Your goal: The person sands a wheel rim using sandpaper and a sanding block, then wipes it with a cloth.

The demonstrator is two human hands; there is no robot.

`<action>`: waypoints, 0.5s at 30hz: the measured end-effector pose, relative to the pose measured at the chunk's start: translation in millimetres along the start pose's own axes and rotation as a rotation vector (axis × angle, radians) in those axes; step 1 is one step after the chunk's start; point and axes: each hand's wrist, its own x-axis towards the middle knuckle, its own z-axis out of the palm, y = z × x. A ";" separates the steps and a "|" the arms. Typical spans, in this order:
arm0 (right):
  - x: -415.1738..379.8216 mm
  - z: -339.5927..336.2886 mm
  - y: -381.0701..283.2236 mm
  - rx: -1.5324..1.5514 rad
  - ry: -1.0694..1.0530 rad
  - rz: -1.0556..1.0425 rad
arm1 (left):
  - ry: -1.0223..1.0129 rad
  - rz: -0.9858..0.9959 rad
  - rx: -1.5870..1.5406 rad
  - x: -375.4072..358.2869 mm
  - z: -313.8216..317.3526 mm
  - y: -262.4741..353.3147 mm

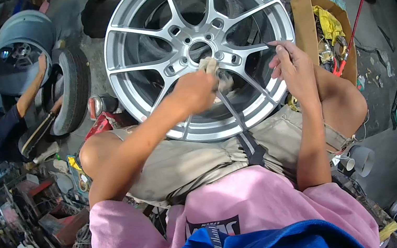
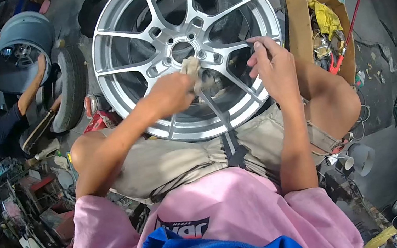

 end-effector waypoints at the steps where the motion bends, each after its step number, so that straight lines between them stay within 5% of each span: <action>1: -0.4 -0.4 3.7 0.009 0.007 0.009 | 0.009 0.108 0.028 -15.7 -0.8 2.4; 3: -0.1 -1.2 9.3 0.021 0.080 -0.037 | 0.013 0.219 0.052 -27.0 -15.0 5.5; 7: 1.4 3.0 5.0 0.051 0.034 0.043 | 0.168 0.032 -0.082 -10.0 -55.1 0.6; 9: 2.3 9.6 6.9 0.064 0.030 -0.020 | 0.440 -0.012 -0.070 16.1 -50.3 -11.0; 15: 4.0 11.3 11.1 0.162 0.019 -0.038 | 0.316 -0.092 0.154 59.7 -20.4 -20.8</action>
